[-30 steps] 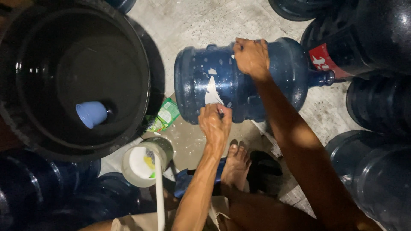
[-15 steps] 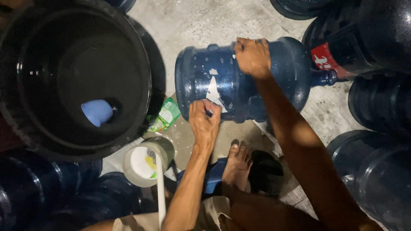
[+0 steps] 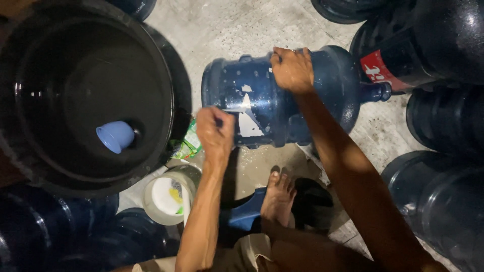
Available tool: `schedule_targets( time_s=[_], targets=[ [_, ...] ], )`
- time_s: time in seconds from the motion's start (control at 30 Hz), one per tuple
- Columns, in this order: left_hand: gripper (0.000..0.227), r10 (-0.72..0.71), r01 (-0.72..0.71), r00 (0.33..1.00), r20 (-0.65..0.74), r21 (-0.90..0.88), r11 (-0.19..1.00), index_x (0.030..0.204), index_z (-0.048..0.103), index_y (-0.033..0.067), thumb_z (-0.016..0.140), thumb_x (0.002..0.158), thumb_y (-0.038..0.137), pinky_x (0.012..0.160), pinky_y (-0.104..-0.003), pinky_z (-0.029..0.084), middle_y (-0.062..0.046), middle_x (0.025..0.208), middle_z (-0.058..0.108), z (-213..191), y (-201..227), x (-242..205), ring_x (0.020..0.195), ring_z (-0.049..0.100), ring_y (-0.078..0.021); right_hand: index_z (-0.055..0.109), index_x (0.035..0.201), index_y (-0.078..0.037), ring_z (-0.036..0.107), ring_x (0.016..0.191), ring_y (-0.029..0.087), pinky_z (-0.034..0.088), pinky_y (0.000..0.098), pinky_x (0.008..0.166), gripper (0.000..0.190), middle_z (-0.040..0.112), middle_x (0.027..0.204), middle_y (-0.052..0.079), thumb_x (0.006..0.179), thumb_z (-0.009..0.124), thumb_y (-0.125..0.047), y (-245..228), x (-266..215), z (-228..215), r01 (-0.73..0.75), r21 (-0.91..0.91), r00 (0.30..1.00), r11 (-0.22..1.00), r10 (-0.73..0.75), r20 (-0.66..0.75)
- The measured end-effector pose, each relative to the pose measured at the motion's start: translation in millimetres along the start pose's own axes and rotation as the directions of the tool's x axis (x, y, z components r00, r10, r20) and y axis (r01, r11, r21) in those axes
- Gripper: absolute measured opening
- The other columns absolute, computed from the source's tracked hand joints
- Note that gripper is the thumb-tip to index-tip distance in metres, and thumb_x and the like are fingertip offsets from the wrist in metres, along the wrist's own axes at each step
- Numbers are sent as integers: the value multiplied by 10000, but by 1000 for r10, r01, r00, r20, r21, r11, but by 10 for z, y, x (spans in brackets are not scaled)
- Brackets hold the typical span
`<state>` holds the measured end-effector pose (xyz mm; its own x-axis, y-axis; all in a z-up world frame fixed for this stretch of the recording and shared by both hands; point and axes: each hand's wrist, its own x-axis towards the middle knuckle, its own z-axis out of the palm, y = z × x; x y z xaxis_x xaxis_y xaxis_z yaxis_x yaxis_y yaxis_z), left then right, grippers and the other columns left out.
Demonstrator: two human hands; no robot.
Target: The person washes the exterior of a large plastic water jug using a yellow sponge, scrubbing the top, sides, and bottom while rotating the bottle on the floor.
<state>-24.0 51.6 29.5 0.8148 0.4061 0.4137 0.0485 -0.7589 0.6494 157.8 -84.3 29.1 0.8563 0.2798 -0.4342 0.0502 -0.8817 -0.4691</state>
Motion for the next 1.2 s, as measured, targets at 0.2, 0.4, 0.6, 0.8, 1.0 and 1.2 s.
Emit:
schedule_targets(
  time_s=[0.2, 0.4, 0.6, 0.8, 1.0, 1.2],
  targets=[
    [95, -152, 142, 978, -145, -77, 987, 760, 457, 79, 489, 799, -1, 610, -322, 392, -27, 704, 462, -467, 143, 412, 625, 442, -164, 507, 1315, -127, 460, 1243, 269, 56, 411, 1140, 482, 546, 1279, 138, 939, 281, -327, 49, 106, 72, 42, -7, 998, 999, -42, -37],
    [135, -293, 555, 531, 795, -65, 829, 709, 463, 148, 499, 785, 43, 801, -331, 488, 2, 737, 503, -708, 454, 373, 762, 557, -150, 504, 1325, -157, 392, 1294, 278, 32, 391, 1139, 504, 508, 1313, 168, 934, 271, -370, 70, 92, 60, -2, -2, 1000, 1000, 2, -31],
    [432, -710, -162, -20, 704, 699, 697, 927, 646, 87, 674, 846, 510, 821, -383, 525, -33, 836, 669, -694, 593, 350, 806, 657, -209, 523, 1308, -126, 453, 1248, 284, 69, 408, 1133, 485, 550, 1256, 188, 936, 299, -342, 113, 117, 120, 51, 5, 996, 999, -50, -78],
    [145, -132, 93, 797, 590, 97, 991, 832, 488, 74, 632, 852, 71, 657, -380, 480, -103, 859, 527, -357, 171, 307, 789, 528, -261, 539, 1295, -131, 471, 1234, 283, 75, 412, 1134, 493, 574, 1223, 186, 934, 291, -357, 106, 132, 119, 35, 4, 996, 999, -34, -84],
    [82, 93, -142, 887, 453, 76, 987, 930, 633, 87, 615, 854, 113, 661, -423, 359, -88, 918, 579, 104, -34, 406, 826, 490, -286, 554, 1285, -147, 465, 1228, 284, 81, 391, 1132, 478, 565, 1238, 180, 927, 310, -350, 138, 145, 147, 38, -20, 995, 999, -40, -96],
    [316, -174, 264, 956, 234, -442, 857, 593, 311, 148, 527, 698, -57, 572, -231, 293, 39, 613, 337, -17, -15, 382, 597, 354, -87, 544, 1293, -167, 464, 1236, 288, 73, 383, 1140, 465, 562, 1231, 201, 925, 329, -356, 107, 177, 110, 13, 0, 998, 1000, -13, -69]
  ],
)
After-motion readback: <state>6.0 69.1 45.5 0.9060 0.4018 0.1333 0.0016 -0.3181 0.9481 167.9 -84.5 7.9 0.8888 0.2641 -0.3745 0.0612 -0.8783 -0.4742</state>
